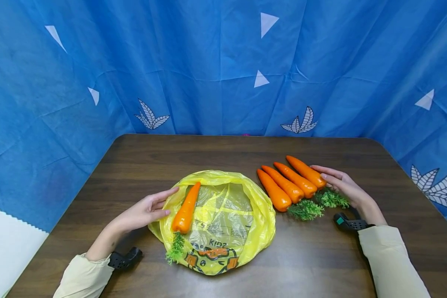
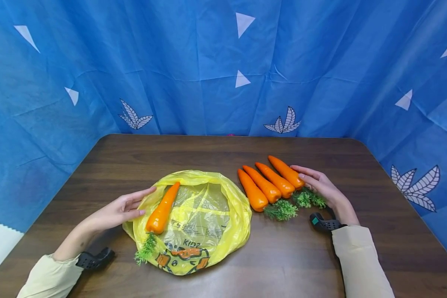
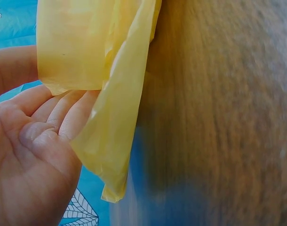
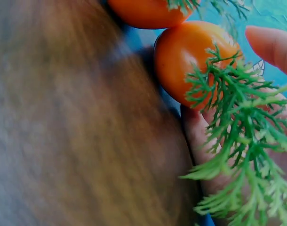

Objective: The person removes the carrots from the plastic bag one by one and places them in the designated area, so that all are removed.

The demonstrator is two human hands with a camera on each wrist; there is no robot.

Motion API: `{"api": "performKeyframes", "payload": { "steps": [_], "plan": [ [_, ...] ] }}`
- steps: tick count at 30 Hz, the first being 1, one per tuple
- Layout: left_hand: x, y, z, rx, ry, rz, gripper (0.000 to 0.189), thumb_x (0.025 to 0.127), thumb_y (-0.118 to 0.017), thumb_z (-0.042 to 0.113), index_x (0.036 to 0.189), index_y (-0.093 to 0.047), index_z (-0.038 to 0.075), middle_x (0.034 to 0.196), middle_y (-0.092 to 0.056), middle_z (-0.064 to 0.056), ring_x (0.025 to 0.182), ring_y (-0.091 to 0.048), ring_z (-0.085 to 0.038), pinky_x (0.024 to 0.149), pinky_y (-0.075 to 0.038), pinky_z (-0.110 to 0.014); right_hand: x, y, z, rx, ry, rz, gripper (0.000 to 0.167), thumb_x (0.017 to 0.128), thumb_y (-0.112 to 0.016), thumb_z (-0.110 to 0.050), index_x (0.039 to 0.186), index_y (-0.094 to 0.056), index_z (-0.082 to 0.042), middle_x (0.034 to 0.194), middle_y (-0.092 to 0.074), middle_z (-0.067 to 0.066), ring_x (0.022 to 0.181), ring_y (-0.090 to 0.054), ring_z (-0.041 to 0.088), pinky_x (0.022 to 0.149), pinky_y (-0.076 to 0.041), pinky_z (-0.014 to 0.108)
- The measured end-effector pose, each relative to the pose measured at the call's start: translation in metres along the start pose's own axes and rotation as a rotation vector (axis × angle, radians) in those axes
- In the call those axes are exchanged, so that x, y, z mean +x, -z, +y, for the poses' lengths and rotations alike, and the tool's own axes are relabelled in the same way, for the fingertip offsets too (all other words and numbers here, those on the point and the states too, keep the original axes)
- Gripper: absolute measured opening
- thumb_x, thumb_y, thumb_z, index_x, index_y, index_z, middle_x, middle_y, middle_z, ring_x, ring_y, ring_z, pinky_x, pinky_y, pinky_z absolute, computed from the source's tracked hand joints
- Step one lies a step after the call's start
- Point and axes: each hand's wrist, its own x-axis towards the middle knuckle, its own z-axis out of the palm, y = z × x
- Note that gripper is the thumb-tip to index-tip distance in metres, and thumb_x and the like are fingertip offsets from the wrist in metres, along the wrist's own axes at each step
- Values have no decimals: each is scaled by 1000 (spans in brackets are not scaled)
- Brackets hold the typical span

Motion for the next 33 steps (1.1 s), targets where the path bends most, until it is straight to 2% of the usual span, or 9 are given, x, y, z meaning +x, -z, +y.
{"api": "performKeyframes", "payload": {
  "steps": [5, 11, 17, 22, 28, 33],
  "plan": [
    [0, 0, 0, -4, 6, 1, 63, 95, -52, 3, 148, -18, -1, 146, -25, -27, 113, -52, -30, 80, -51, -36, 1, -1, 0, 36, 12, 24, 42, 103, -34, -14, 141, -35, 3, 132, -49, -11, 108, -53, 6, 85, -46, 20],
    [2, -1, -1, -5, -2, -9, 63, 95, -51, 1, 147, -17, -2, 145, -26, -29, 112, -53, -30, 80, -51, -37, -1, 1, -2, 121, 8, 63, 43, 103, -35, -15, 141, -33, 6, 132, -50, -8, 114, -50, 3, 89, -41, 17],
    [2, 0, -1, 3, -7, -9, 63, 95, -51, 2, 148, -17, -1, 146, -25, -26, 116, -49, -33, 82, -50, -35, -9, 12, -10, 221, 94, 46, 42, 103, -31, -9, 142, -30, 7, 134, -51, -2, 120, -46, 6, 93, -38, 16],
    [2, 0, -1, 0, -4, -4, 63, 95, -51, 3, 148, -18, 0, 146, -25, -26, 115, -50, -33, 81, -51, -36, -18, 11, -34, 232, 153, 142, 41, 102, -33, -6, 140, -31, 11, 130, -54, -3, 119, -48, 8, 92, -38, 17],
    [0, 0, 0, -2, -2, 4, 63, 95, -51, 2, 148, -18, 0, 147, -24, -26, 113, -51, -32, 80, -51, -36, -23, -3, -73, 245, 234, 222, 41, 101, -36, -3, 140, -32, 9, 132, -52, 1, 119, -48, 8, 92, -38, 17],
    [0, 0, -1, -1, -7, 0, 62, 95, -51, 2, 148, -18, -1, 146, -25, -27, 112, -52, -31, 80, -51, -36, -21, -30, -106, 168, 214, 417, 41, 99, -46, -9, 137, -42, 4, 126, -55, 1, 115, -51, 7, 88, -40, 15]
  ]
}}
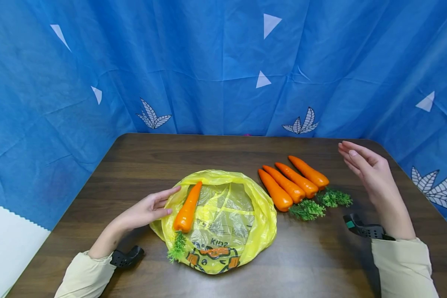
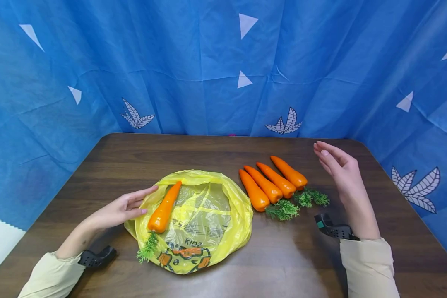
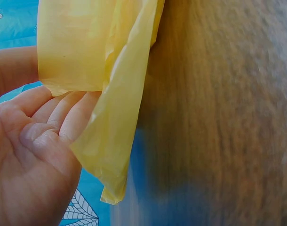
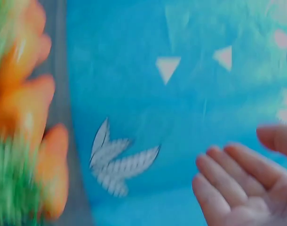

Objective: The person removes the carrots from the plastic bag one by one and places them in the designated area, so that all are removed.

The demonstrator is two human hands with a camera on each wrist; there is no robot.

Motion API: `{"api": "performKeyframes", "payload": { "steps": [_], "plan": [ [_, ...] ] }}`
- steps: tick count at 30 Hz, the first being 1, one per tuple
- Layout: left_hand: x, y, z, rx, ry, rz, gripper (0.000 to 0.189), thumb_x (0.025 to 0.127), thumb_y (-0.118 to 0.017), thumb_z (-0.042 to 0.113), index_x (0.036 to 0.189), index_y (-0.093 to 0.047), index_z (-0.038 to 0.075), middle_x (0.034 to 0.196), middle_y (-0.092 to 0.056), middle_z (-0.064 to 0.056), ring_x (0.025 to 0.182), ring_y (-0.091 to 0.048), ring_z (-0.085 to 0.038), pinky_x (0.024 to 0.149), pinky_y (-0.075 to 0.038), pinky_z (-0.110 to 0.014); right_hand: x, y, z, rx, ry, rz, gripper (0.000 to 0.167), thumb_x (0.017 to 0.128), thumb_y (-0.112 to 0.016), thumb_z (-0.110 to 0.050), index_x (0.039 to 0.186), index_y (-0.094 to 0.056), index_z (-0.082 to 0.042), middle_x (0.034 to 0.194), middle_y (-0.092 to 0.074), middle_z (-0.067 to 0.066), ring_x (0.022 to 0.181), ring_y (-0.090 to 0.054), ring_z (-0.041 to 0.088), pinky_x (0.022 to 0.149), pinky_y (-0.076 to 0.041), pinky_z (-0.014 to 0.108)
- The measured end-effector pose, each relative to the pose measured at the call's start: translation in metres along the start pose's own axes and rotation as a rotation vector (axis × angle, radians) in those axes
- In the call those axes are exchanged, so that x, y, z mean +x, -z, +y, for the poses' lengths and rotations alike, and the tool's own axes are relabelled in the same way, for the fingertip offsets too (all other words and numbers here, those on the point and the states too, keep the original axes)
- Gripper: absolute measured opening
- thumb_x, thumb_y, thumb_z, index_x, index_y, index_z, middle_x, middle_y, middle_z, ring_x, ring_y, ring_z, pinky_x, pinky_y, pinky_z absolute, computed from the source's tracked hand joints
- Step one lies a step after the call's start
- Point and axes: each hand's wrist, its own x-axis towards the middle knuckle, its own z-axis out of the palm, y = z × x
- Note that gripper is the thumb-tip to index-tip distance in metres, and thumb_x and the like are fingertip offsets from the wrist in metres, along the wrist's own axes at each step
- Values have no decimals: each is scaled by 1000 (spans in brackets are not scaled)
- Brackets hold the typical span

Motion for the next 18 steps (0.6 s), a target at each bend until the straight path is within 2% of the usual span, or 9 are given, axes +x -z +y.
{"api": "performKeyframes", "payload": {
  "steps": [3, 7, 11, 13, 18],
  "plan": [
    [1, -1, 0, 3, -15, -8, 62, 95, -51, 2, 147, -17, -4, 146, -23, -29, 114, -50, -35, 80, -51, -36, -5, -22, -16, -18, -3, 101, 43, 97, -52, -14, 135, -46, 3, 126, -54, 3, 115, -50, 10, 89, -40, 16],
    [3, -2, 1, 5, -37, -20, 61, 95, -50, 1, 146, -16, -7, 146, -19, -30, 117, -46, -39, 83, -50, -34, -14, -51, -36, 15, 32, 138, 43, 96, -54, -15, 135, -46, 2, 131, -51, 8, 120, -47, 15, 93, -38, 19],
    [5, -1, 0, 1, -42, -29, 62, 95, -50, -1, 146, -16, -8, 147, -18, -30, 118, -45, -40, 84, -50, -33, -19, -81, -47, 31, 80, 114, 41, 97, -52, -14, 134, -48, 1, 134, -50, 12, 123, -45, 19, 95, -37, 21],
    [6, -1, 0, -1, -34, -27, 62, 94, -51, -1, 146, -16, -8, 147, -18, -29, 120, -43, -40, 84, -49, -33, -20, -97, -48, -1, 105, 96, 40, 97, -52, -15, 134, -49, 1, 134, -49, 13, 123, -45, 19, 95, -37, 21],
    [6, -3, -1, -13, -12, -6, 64, 93, -53, -1, 146, -17, -7, 148, -16, -28, 124, -37, -42, 88, -46, -30, -16, -142, -29, -77, 104, 21, 39, 99, -49, -16, 134, -49, 1, 134, -50, 13, 122, -45, 20, 97, -37, 23]
  ]
}}
